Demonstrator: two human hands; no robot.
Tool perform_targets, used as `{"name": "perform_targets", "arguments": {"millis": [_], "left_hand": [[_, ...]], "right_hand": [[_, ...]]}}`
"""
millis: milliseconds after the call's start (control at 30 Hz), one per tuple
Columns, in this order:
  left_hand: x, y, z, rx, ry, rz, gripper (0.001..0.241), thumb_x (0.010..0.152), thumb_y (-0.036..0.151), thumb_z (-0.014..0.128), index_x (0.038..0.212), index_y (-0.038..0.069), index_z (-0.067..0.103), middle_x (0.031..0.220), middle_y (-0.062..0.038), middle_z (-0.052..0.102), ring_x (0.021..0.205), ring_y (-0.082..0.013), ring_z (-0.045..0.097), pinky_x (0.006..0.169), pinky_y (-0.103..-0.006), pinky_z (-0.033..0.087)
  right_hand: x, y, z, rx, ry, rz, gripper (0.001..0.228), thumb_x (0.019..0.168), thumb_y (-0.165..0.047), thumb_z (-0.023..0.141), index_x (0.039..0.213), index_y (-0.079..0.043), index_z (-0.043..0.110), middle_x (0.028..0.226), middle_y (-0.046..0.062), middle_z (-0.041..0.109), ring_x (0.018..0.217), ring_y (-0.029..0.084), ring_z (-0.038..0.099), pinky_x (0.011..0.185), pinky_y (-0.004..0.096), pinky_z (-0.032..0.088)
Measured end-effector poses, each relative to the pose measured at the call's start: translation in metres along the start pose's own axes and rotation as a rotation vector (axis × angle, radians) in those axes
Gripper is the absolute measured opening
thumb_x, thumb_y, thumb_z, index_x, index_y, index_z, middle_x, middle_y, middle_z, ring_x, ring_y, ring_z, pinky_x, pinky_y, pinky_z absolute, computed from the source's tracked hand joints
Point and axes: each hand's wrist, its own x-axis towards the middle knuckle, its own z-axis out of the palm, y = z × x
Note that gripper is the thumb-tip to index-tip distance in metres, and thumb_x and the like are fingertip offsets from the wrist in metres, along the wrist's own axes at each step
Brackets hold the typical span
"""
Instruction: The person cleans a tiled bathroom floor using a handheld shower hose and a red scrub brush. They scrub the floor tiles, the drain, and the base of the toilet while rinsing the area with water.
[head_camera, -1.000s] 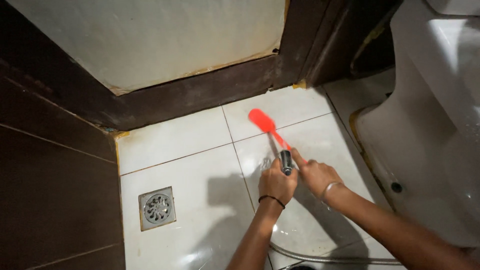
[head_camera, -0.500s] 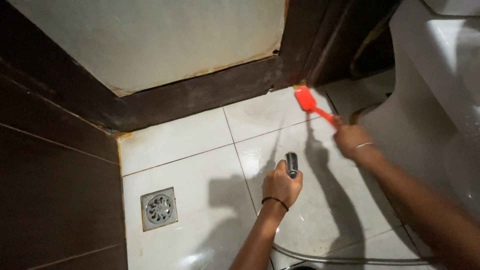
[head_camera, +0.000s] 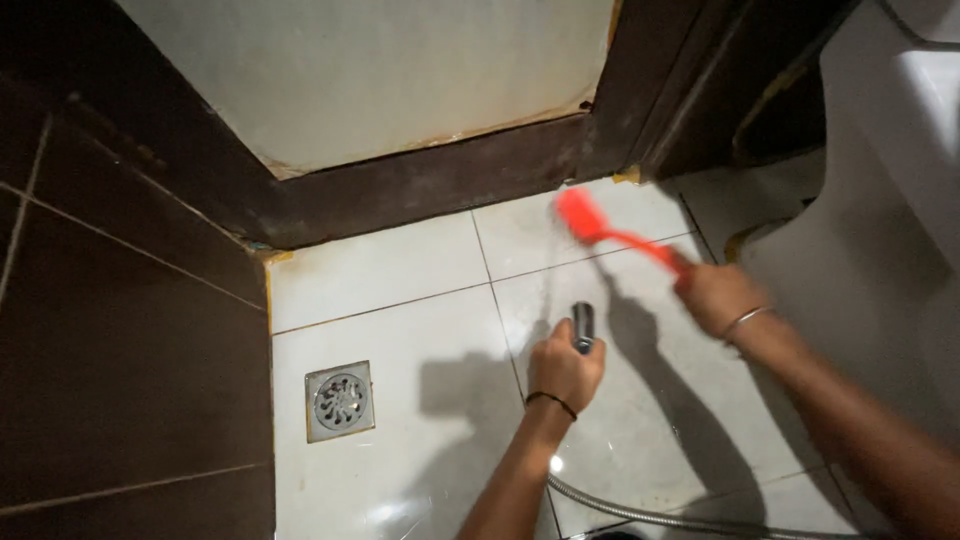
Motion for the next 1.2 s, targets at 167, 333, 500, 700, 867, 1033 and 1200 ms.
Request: {"name": "perform_targets", "arguments": {"millis": [167, 333, 500, 700, 867, 1033, 1200], "left_hand": [[-0.012, 0.016, -0.018, -0.060, -0.201, -0.077, 0.028, 0.078, 0.044, 0.060, 0.085, 0.017, 0.058, 0.078, -0.014, 0.072, 0.088, -0.0398, 0.075, 0.076, -0.0524, 0.060], [-0.006, 0.007, -0.026, -0.043, -0.210, -0.176, 0.031, 0.080, 0.045, 0.059, 0.089, 0.016, 0.060, 0.086, -0.017, 0.074, 0.094, -0.0395, 0.074, 0.082, -0.0525, 0.060], [-0.001, -0.014, -0.052, -0.053, -0.035, -0.395, 0.039, 0.084, 0.050, 0.060, 0.102, 0.015, 0.064, 0.093, -0.019, 0.075, 0.101, -0.0392, 0.074, 0.088, -0.0518, 0.060], [0.008, -0.067, -0.046, -0.186, 0.389, -0.471, 0.028, 0.079, 0.040, 0.062, 0.080, 0.013, 0.062, 0.082, -0.018, 0.074, 0.090, -0.0430, 0.074, 0.081, -0.0600, 0.058], [-0.012, -0.067, -0.026, -0.082, 0.166, -0.471, 0.029, 0.080, 0.045, 0.061, 0.084, 0.017, 0.066, 0.084, -0.016, 0.075, 0.092, -0.0402, 0.075, 0.082, -0.0552, 0.060], [-0.047, -0.030, -0.059, -0.103, -0.059, -0.250, 0.030, 0.090, 0.037, 0.059, 0.087, 0.008, 0.063, 0.076, -0.012, 0.070, 0.068, -0.0332, 0.066, 0.068, -0.0444, 0.055], [-0.054, -0.029, -0.071, -0.109, -0.161, -0.362, 0.027, 0.094, 0.037, 0.057, 0.095, 0.010, 0.061, 0.080, -0.008, 0.070, 0.069, -0.0277, 0.067, 0.067, -0.0427, 0.054]], "right_hand": [[0.077, 0.056, 0.011, -0.182, 0.038, 0.077, 0.036, 0.094, -0.025, 0.061, 0.128, -0.015, 0.069, 0.097, 0.020, 0.083, 0.099, 0.036, 0.079, 0.082, 0.049, 0.063], [0.054, -0.021, 0.045, -0.299, 0.000, -0.053, 0.055, 0.095, -0.018, 0.046, 0.149, -0.024, 0.054, 0.100, 0.018, 0.082, 0.098, 0.033, 0.080, 0.085, 0.045, 0.065], [-0.027, -0.143, 0.056, -0.173, -0.150, -0.433, 0.033, 0.094, -0.011, 0.047, 0.106, 0.000, 0.075, 0.098, 0.024, 0.073, 0.094, 0.047, 0.074, 0.076, 0.057, 0.061], [-0.070, -0.191, -0.031, -0.032, -0.245, -0.395, 0.031, 0.095, -0.018, 0.054, 0.111, -0.003, 0.076, 0.105, 0.028, 0.075, 0.105, 0.047, 0.072, 0.090, 0.057, 0.059], [-0.026, -0.098, -0.010, -0.066, -0.178, -0.161, 0.042, 0.094, -0.023, 0.057, 0.134, -0.020, 0.065, 0.104, 0.025, 0.079, 0.107, 0.044, 0.074, 0.091, 0.056, 0.058], [-0.008, -0.007, 0.017, -0.137, -0.136, 0.162, 0.057, 0.110, -0.051, 0.017, 0.160, -0.032, 0.034, 0.112, 0.024, 0.078, 0.091, 0.042, 0.078, 0.077, 0.053, 0.058], [-0.049, -0.008, 0.110, -0.069, -0.132, -0.044, 0.064, 0.104, -0.050, 0.011, 0.159, -0.017, 0.015, 0.055, 0.001, 0.062, 0.038, 0.016, 0.051, 0.033, 0.032, 0.043]]}}
